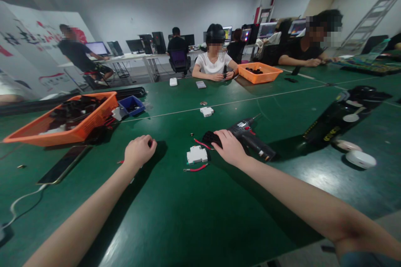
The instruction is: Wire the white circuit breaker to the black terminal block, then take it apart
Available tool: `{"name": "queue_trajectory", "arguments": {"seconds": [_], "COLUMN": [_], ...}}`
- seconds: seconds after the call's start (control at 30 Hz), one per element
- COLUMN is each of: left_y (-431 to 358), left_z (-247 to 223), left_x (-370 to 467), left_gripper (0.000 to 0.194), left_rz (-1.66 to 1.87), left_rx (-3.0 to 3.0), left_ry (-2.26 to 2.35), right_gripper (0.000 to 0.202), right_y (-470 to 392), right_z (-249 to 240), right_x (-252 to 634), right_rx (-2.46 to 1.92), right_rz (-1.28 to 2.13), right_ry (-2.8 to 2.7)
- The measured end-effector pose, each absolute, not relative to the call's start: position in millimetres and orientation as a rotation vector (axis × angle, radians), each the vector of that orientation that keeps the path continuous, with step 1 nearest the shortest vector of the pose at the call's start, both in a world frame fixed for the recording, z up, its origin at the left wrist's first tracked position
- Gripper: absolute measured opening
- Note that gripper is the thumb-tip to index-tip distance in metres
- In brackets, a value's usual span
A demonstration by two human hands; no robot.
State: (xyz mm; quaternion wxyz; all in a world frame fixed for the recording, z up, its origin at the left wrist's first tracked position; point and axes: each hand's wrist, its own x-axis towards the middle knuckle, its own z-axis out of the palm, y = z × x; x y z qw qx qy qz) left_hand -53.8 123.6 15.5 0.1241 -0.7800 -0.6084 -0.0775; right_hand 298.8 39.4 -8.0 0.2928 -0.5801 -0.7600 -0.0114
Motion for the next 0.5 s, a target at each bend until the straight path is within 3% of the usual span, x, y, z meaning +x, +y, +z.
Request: {"name": "queue_trajectory", "arguments": {"seconds": [0.5], "left_y": [123.7], "left_z": [14.4], "left_x": [-59.8], "left_gripper": [0.05], "left_rz": [-0.461], "left_rx": [-2.316], "left_ry": [-1.805], "right_gripper": [0.035], "right_y": [39.1], "right_z": [-6.2], "right_x": [296.9], "right_rx": [-1.523], "right_rz": [-0.041], "right_ry": [-2.055]}}
